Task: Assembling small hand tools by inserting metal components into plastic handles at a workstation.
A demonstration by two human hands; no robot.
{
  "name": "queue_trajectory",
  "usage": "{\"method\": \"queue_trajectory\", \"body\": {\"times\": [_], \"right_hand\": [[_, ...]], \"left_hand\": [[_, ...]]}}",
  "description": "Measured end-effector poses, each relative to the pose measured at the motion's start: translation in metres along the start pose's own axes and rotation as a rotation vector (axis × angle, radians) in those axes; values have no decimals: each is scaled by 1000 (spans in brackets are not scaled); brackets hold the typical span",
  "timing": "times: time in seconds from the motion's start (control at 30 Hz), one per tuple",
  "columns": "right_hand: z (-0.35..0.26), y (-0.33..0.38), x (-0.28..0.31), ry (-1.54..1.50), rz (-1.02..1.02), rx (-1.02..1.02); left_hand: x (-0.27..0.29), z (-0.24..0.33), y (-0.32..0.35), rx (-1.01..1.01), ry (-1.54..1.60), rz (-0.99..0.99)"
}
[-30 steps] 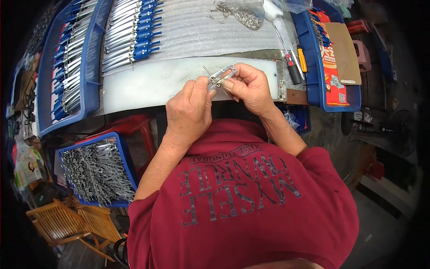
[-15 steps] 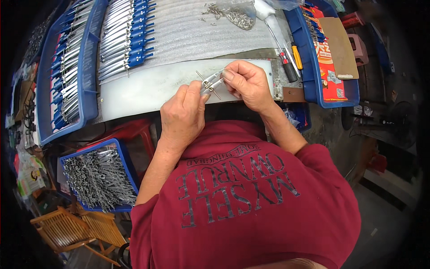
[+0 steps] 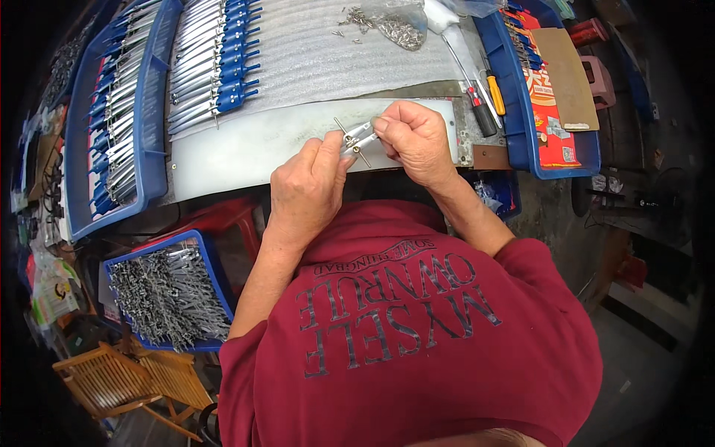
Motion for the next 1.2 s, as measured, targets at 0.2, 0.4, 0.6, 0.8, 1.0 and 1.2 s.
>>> {"method": "queue_trajectory", "body": {"times": [0.2,0.4,0.6,0.8,1.0,1.2], "right_hand": [[5,1,0,-35,30,-32],[7,1,1,-50,53,-25],[6,1,1,-38,65,-29],[8,-1,1,5,36,-19],[5,-1,-2,-63,-34,-82],[11,-1,4,-166,-32,-83]], "left_hand": [[1,0,-1,-14,-18,-11],[-1,1,-2,-16,-44,-31],[1,2,-2,-25,-78,43],[-2,-1,1,-31,-52,42],[2,-2,0,-44,-65,79],[5,-1,-1,-35,-113,46]]}}
Point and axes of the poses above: each hand's wrist, its own y-axis away from the middle knuckle, its own x-axis out of the back of the hand, z = x × y, the point moved 10 cm from there along -y, towards the middle knuckle, and after that the axes turned 2 degrees about -x, right-handed, at the moved point
